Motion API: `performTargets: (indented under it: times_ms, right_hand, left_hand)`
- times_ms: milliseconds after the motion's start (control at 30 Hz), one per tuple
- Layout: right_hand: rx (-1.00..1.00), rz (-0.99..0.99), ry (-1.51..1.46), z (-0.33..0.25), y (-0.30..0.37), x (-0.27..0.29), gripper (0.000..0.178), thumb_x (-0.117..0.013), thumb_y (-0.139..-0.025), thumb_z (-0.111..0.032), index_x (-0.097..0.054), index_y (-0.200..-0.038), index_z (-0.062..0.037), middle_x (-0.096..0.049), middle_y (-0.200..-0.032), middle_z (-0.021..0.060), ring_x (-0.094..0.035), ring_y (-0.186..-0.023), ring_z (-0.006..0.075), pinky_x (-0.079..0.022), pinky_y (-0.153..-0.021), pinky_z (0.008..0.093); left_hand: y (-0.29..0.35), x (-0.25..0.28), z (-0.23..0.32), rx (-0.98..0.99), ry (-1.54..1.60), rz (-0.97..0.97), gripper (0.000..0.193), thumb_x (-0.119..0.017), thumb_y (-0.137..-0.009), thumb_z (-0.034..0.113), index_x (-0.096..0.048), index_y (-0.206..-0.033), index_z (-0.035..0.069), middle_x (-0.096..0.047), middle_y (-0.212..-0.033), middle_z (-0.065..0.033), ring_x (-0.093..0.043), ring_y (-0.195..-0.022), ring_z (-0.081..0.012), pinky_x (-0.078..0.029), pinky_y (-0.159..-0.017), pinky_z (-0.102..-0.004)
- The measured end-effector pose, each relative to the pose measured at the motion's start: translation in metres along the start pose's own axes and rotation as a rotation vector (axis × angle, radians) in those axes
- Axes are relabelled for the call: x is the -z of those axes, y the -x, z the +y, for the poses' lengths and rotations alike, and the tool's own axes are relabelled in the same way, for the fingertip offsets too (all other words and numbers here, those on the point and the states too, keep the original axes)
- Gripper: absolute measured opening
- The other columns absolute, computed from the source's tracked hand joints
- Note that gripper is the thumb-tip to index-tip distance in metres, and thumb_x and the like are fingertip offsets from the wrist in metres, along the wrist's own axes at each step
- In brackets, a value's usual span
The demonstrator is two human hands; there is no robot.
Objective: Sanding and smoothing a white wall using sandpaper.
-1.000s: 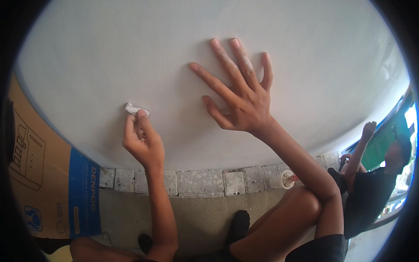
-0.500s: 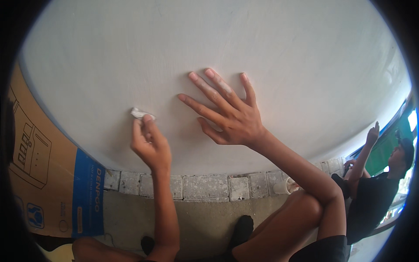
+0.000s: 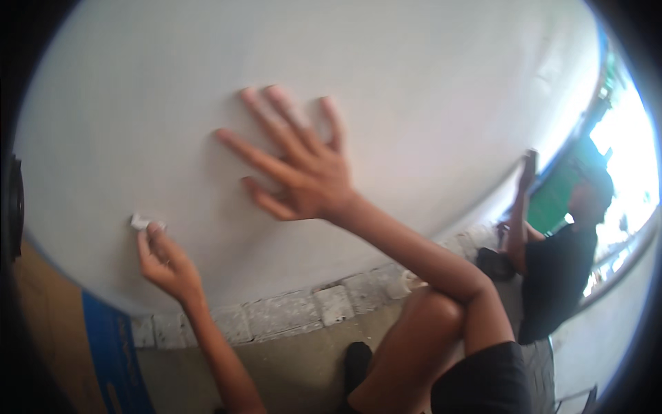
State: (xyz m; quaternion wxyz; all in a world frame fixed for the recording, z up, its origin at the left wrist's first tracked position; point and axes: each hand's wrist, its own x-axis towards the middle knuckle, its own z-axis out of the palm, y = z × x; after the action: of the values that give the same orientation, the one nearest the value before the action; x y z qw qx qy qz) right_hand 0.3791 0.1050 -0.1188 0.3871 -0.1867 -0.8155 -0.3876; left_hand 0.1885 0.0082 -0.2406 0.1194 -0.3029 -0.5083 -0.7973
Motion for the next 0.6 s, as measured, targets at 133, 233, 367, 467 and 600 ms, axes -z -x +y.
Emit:
performTargets:
  times_ms: [133,233,367,467,600]
  right_hand:
    - [-0.007,-0.013,-0.031,-0.001,0.003,-0.005,0.065,-0.055,-0.089,-0.05,-0.046,-0.153,-0.0406,-0.032,-0.167,0.0056,-0.028,-0.155,0.0231,0.002,-0.123,0.0626]
    - [-0.012,-0.012,-0.086,-0.002,0.005,-0.004,0.066,-0.056,-0.089,-0.049,-0.044,-0.153,-0.04,-0.03,-0.167,0.0055,-0.027,-0.155,0.0231,-0.004,-0.123,0.0633]
    - [0.009,-0.088,-0.126,0.002,0.009,0.0,0.067,-0.057,-0.091,-0.046,-0.04,-0.155,-0.0385,-0.025,-0.169,0.0054,-0.022,-0.156,0.0229,-0.008,-0.123,0.0626]
    - [0.039,-0.111,-0.158,0.008,0.012,0.0,0.067,-0.057,-0.092,-0.045,-0.039,-0.156,-0.0385,-0.024,-0.169,0.0051,-0.021,-0.157,0.0226,-0.007,-0.123,0.0626]
    - [0.062,-0.119,-0.089,0.009,0.01,0.0,0.061,-0.051,-0.093,-0.051,-0.043,-0.153,-0.0438,-0.03,-0.167,0.0047,-0.025,-0.155,0.0218,0.003,-0.126,0.0591]
  left_hand:
    - [0.04,-0.017,0.019,0.067,-0.003,-0.207,0.018,-0.059,-0.103,0.012,-0.063,-0.095,-0.004,-0.056,-0.065,-0.0004,-0.046,-0.053,-0.0042,-0.032,-0.047,-0.0248]
    - [0.058,-0.024,0.026,0.064,-0.032,-0.364,0.021,-0.061,-0.101,0.014,-0.064,-0.091,-0.004,-0.053,-0.06,0.0014,-0.044,-0.049,-0.0042,-0.032,-0.046,-0.0254]
    - [0.028,-0.016,0.015,-0.017,-0.057,-0.135,0.023,-0.059,-0.104,0.015,-0.064,-0.096,-0.006,-0.058,-0.067,-0.0028,-0.048,-0.054,-0.0065,-0.037,-0.048,-0.0268]
    - [0.004,-0.004,0.009,0.042,-0.072,-0.063,0.026,-0.056,-0.106,0.016,-0.064,-0.099,-0.007,-0.061,-0.073,-0.0059,-0.052,-0.059,-0.0079,-0.039,-0.051,-0.0269]
    - [0.018,-0.004,0.015,0.016,-0.105,-0.18,0.026,-0.057,-0.105,0.017,-0.064,-0.098,-0.007,-0.058,-0.069,-0.0054,-0.051,-0.057,-0.008,-0.039,-0.05,-0.0267]
